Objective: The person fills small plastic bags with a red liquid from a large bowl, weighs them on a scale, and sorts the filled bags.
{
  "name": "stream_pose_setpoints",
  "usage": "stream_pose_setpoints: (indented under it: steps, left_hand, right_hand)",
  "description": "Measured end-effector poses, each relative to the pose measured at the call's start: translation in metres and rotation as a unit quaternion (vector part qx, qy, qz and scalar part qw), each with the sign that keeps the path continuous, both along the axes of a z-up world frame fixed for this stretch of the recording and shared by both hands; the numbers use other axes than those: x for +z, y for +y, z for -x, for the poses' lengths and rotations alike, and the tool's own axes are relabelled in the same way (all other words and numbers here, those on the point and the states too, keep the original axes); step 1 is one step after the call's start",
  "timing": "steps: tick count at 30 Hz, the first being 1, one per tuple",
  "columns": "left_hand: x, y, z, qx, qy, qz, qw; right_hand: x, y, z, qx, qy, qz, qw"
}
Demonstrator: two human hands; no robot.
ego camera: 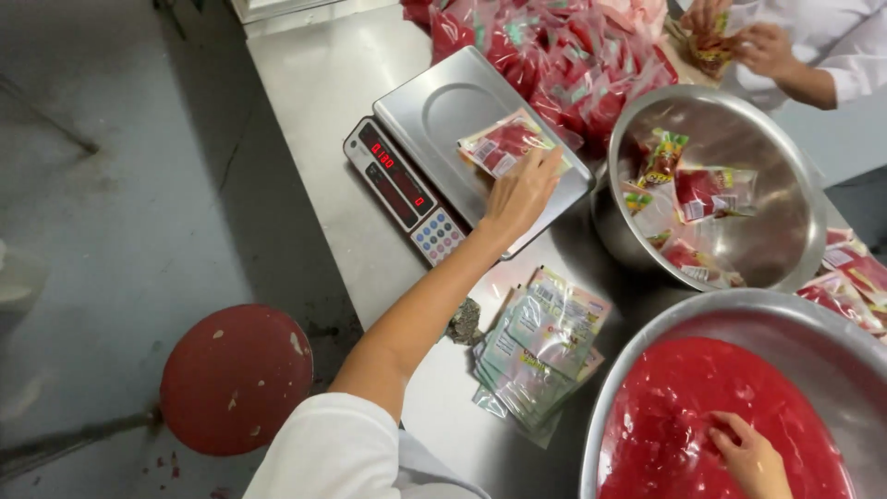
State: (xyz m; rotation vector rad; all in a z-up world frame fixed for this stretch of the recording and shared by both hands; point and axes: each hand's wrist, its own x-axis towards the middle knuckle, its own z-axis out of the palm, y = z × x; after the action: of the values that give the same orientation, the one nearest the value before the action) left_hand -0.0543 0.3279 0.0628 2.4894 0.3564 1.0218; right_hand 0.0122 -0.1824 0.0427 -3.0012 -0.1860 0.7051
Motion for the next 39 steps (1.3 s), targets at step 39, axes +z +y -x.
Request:
stream_pose_setpoints:
  steps: [39]
  left_hand:
    - [0.105,-0.056,-0.046,-0.271,0.018,0.411,0.870]
  right_hand:
    - [-0.014,-0.100,0.071,-0.154,-0.091,-0.094,0.980]
